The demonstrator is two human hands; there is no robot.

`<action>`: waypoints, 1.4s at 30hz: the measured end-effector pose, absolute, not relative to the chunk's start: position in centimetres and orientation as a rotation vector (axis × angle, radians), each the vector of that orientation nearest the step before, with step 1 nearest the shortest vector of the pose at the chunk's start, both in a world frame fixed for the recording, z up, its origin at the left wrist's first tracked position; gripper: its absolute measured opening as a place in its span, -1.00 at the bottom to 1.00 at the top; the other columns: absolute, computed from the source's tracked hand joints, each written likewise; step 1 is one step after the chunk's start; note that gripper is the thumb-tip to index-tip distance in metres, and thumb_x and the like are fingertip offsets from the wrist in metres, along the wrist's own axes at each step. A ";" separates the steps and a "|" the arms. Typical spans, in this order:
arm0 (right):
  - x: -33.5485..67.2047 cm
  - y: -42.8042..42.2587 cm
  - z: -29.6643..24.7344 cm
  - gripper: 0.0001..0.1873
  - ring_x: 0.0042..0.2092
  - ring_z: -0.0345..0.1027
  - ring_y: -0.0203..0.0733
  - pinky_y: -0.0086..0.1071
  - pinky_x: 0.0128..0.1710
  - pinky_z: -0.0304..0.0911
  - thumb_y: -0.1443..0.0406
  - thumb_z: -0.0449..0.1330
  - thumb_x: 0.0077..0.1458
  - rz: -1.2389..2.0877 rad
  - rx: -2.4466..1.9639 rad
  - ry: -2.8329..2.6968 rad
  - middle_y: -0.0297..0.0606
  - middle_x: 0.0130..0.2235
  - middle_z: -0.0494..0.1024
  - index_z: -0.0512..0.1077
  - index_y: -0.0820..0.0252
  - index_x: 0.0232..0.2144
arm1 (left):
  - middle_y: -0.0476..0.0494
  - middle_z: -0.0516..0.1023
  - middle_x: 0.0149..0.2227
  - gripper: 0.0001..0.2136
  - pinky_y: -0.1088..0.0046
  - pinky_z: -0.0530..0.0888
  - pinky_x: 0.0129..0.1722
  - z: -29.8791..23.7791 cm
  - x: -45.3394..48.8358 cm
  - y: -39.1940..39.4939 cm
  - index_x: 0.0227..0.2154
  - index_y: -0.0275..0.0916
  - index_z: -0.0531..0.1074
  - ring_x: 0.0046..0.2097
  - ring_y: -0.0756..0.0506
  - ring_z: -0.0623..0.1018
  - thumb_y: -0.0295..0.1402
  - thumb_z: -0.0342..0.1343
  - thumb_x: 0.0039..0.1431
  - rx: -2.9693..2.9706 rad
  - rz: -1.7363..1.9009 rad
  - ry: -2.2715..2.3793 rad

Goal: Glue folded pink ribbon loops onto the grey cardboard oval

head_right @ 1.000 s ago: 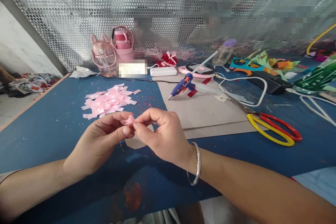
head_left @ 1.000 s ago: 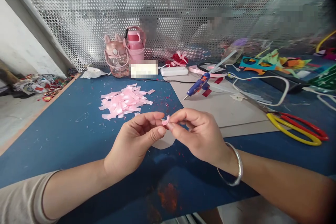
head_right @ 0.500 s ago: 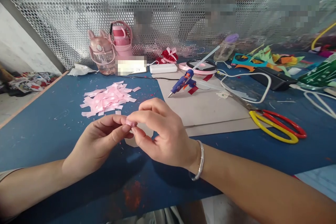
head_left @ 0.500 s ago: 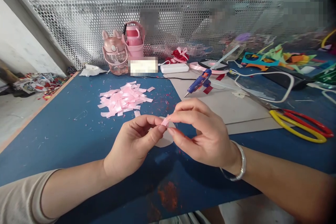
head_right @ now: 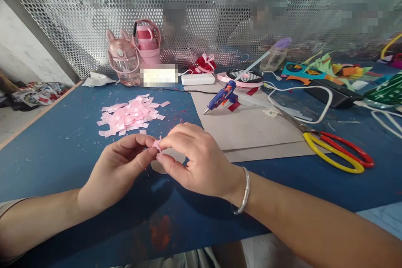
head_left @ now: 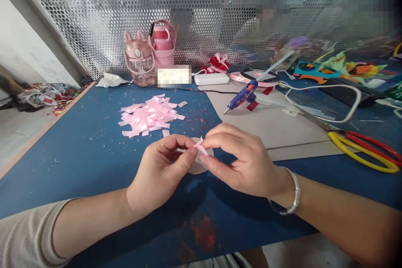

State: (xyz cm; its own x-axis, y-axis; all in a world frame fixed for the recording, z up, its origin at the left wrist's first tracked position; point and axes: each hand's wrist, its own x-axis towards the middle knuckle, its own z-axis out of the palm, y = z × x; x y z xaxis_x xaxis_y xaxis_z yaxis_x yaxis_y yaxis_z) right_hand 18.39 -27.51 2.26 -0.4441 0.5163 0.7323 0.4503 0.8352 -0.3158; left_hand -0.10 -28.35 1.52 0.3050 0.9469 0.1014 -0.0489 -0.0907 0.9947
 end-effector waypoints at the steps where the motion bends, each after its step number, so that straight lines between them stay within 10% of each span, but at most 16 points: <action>1: 18.4 -27.5 2.2 -0.90 -0.29 0.43 -0.23 -0.34 -0.27 0.38 0.44 0.21 0.11 0.090 -0.701 -2.097 -0.25 -0.35 0.55 0.43 0.19 -0.30 | -0.02 0.54 -0.39 -0.90 0.59 0.46 -0.38 1.4 -0.1 -28.3 -0.34 -0.26 0.49 -0.40 0.05 0.48 -0.34 0.20 0.20 1.407 1.060 0.906; 16: 18.0 -28.3 2.4 -0.86 -0.37 0.47 -0.40 -0.55 -0.33 0.40 0.50 0.24 0.09 0.565 -0.765 -1.904 -0.34 -0.39 0.57 0.48 0.20 -0.33 | -0.03 0.58 -0.33 -0.95 0.57 0.47 -0.30 0.8 -0.8 -28.3 -0.32 -0.20 0.52 -0.31 0.02 0.52 -0.38 0.17 0.25 1.584 1.077 0.855; 34: 18.9 -27.9 2.9 -0.68 -0.34 0.45 -0.31 -0.45 -0.32 0.40 0.57 0.09 0.02 0.453 -0.791 -2.100 -0.31 -0.36 0.57 0.47 0.17 -0.26 | 0.00 0.48 -0.46 -0.82 0.59 0.36 -0.38 1.0 -0.6 -28.1 -0.40 -0.23 0.51 -0.41 0.05 0.40 -0.27 0.15 0.26 1.282 0.871 0.841; 42: 19.5 -27.1 2.7 -0.89 -0.30 0.42 -0.29 -0.41 -0.33 0.39 0.43 0.27 0.10 0.263 -0.741 -2.193 -0.24 -0.32 0.50 0.54 0.17 -0.30 | 0.00 0.47 -0.44 -0.83 0.60 0.37 -0.31 0.9 -0.5 -27.7 -0.42 -0.25 0.53 -0.36 0.05 0.41 -0.26 0.22 0.20 1.104 0.781 0.704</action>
State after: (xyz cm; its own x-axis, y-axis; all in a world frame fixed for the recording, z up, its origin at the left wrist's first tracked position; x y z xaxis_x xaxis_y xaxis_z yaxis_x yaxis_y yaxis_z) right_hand 19.47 -27.08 2.67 -0.5172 0.5872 0.6227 0.4235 0.8078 -0.4100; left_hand -0.49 -27.67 0.86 0.5461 0.8308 -0.1074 -0.1933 0.2497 0.9488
